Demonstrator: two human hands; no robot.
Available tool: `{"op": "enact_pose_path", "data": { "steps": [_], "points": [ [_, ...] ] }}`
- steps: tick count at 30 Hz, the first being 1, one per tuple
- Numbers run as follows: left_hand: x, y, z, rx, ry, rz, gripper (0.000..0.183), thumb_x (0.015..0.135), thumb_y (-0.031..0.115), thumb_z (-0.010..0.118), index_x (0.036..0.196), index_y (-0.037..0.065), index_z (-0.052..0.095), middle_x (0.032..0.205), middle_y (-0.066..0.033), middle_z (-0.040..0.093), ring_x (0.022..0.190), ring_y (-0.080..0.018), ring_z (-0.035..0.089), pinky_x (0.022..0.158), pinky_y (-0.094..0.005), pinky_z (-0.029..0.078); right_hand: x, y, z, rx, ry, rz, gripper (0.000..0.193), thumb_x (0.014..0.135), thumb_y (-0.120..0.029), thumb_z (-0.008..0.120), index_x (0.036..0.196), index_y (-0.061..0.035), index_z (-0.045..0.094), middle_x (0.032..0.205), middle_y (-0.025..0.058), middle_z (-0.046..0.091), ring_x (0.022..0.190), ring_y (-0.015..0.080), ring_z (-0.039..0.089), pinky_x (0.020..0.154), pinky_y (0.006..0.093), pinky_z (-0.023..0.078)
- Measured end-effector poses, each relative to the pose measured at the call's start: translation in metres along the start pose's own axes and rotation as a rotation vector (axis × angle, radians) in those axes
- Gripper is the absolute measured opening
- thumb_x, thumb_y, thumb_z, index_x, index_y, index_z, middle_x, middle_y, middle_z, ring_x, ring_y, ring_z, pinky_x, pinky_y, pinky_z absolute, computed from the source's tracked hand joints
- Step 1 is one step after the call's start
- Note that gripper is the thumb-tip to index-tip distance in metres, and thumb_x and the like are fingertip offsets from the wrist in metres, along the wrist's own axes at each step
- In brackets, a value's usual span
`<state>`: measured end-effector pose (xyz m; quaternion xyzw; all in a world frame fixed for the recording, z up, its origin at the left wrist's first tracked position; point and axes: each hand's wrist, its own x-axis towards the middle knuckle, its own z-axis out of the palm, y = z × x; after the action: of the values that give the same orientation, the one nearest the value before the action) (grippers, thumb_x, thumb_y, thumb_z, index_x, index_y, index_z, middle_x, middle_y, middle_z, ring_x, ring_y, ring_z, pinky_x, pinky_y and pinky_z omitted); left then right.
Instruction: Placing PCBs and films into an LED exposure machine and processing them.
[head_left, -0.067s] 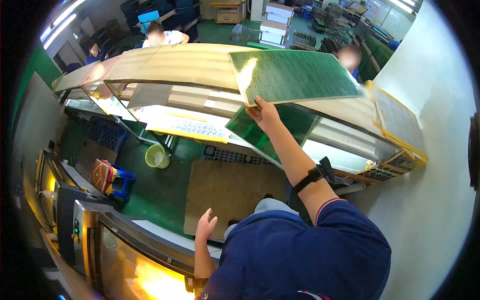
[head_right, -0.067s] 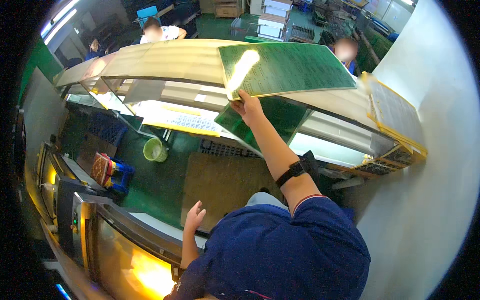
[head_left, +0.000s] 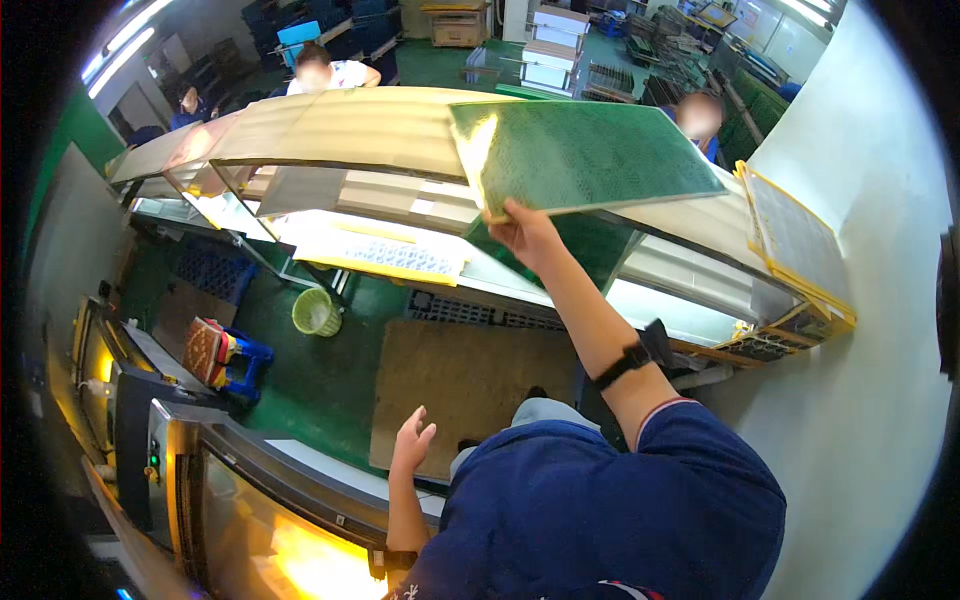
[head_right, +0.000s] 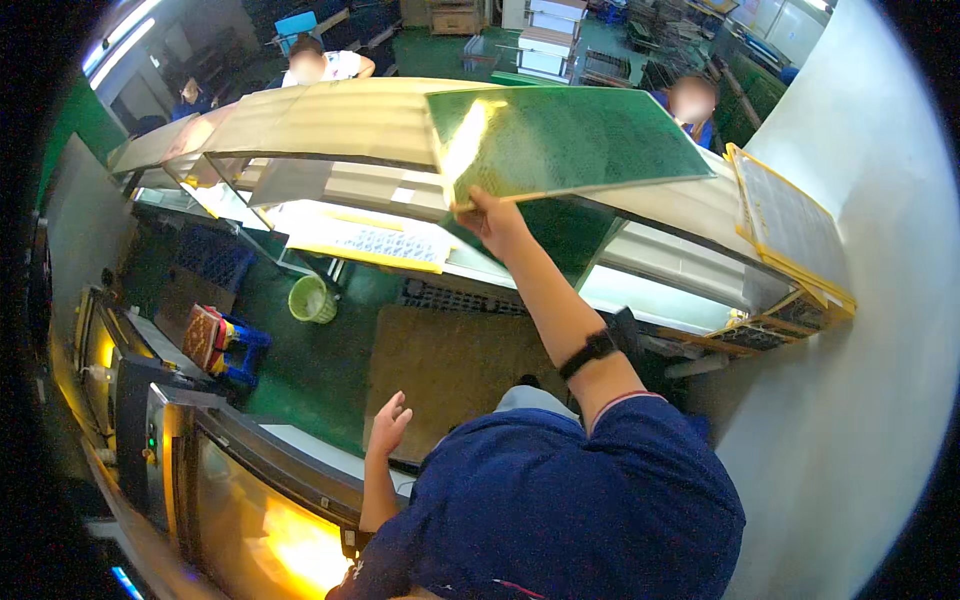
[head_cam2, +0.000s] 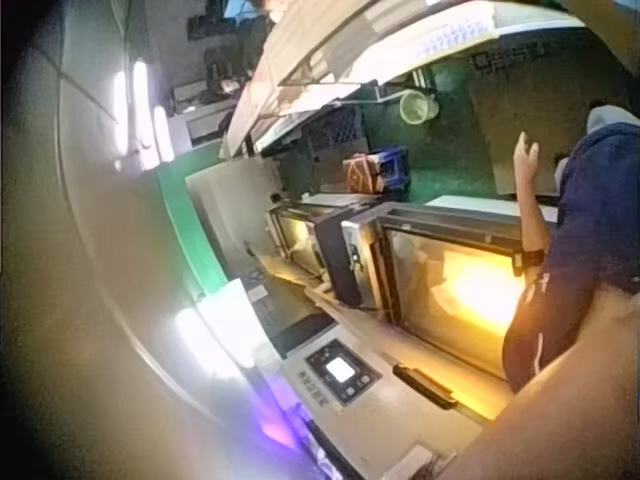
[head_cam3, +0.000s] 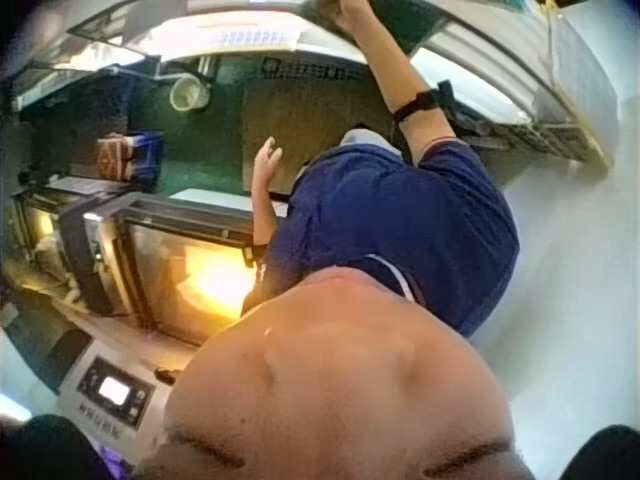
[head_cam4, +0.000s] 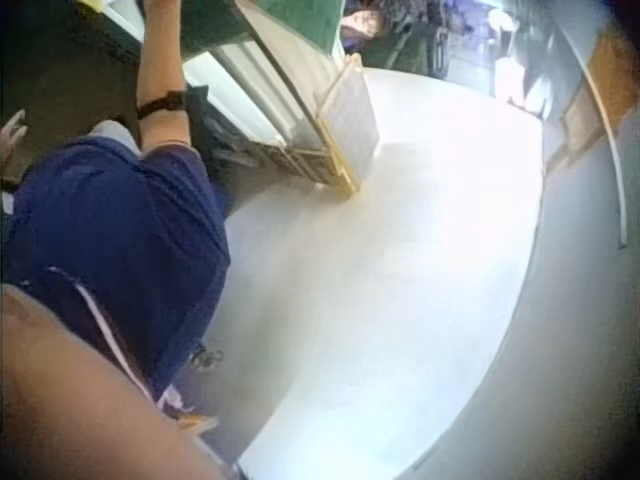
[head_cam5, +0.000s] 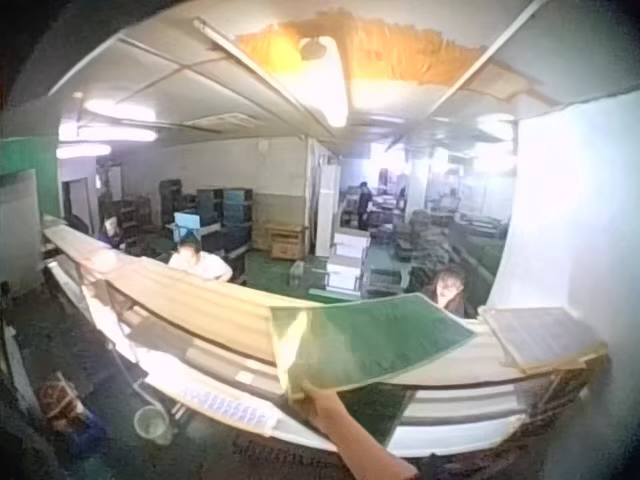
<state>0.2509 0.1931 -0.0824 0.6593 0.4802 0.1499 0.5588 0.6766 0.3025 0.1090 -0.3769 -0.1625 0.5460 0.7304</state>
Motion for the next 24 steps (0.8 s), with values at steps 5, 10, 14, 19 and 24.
{"op": "enact_pose_path", "data": {
  "steps": [5,10,14,19,24],
  "points": [
    [0.033,0.104,-0.015,-0.42,0.064,-0.017,0.055,0.093,0.026,0.059,0.14,0.0,0.046,0.139,-0.0194,0.053,0.125,-0.0336,0.054,0.102,-0.0427,0.046,-0.118,0.008,-0.037,-0.252,-0.266,0.259,0.044,0.09,-0.023,0.068,0.129,-0.0093,0.055,0.113,0.0078,0.064,0.097,0.0169,0.064,0.078,0.0331,0.055],
    [0.027,0.194,-0.043,-1.383,-0.151,0.121,0.055,0.1,0.045,0.04,0.134,0.004,0.051,0.127,-0.0174,0.06,0.112,-0.0336,0.061,0.094,-0.048,0.051,-0.154,-0.036,-0.097,-0.586,-0.443,0.377,0.042,0.091,-0.029,0.067,0.124,-0.0032,0.061,0.105,0.0041,0.066,0.096,0.0145,0.062,0.083,0.0304,0.051],
    [0.026,0.197,-0.034,-1.405,0.056,0.096,0.047,0.098,0.036,0.05,0.131,0.002,0.053,0.12,-0.0161,0.063,0.104,-0.0312,0.064,0.088,-0.0475,0.054,-0.12,-0.056,-0.111,-0.863,-0.571,0.526,0.043,0.092,-0.03,0.066,0.123,0.0002,0.06,0.104,0.0105,0.068,0.084,0.0151,0.064,0.066,0.0284,0.054],
    [-0.024,0.186,0.0,-0.964,0.661,-0.03,0.032,0.088,0.009,0.065,0.118,0.0,0.058,0.107,-0.0105,0.068,0.091,-0.0229,0.067,0.081,-0.0394,0.057,-0.064,-0.016,-0.096,-0.996,-0.562,0.437,0.036,0.095,-0.034,0.061,0.105,-0.0003,0.063,0.085,0.0055,0.065,0.067,0.0127,0.059,0.058,0.0269,0.05],
    [-0.129,0.128,0.044,-0.602,1.337,-0.168,0.045,0.086,0.006,0.066,0.128,-0.001,0.053,0.12,-0.0122,0.062,0.099,-0.0266,0.064,0.082,-0.0384,0.055,-0.049,0.082,-0.064,-0.916,-0.793,0.464,0.039,0.096,-0.028,0.06,0.122,0.0015,0.056,0.102,0.0075,0.064,0.085,0.0141,0.061,0.07,0.0256,0.051]
  ]
}}
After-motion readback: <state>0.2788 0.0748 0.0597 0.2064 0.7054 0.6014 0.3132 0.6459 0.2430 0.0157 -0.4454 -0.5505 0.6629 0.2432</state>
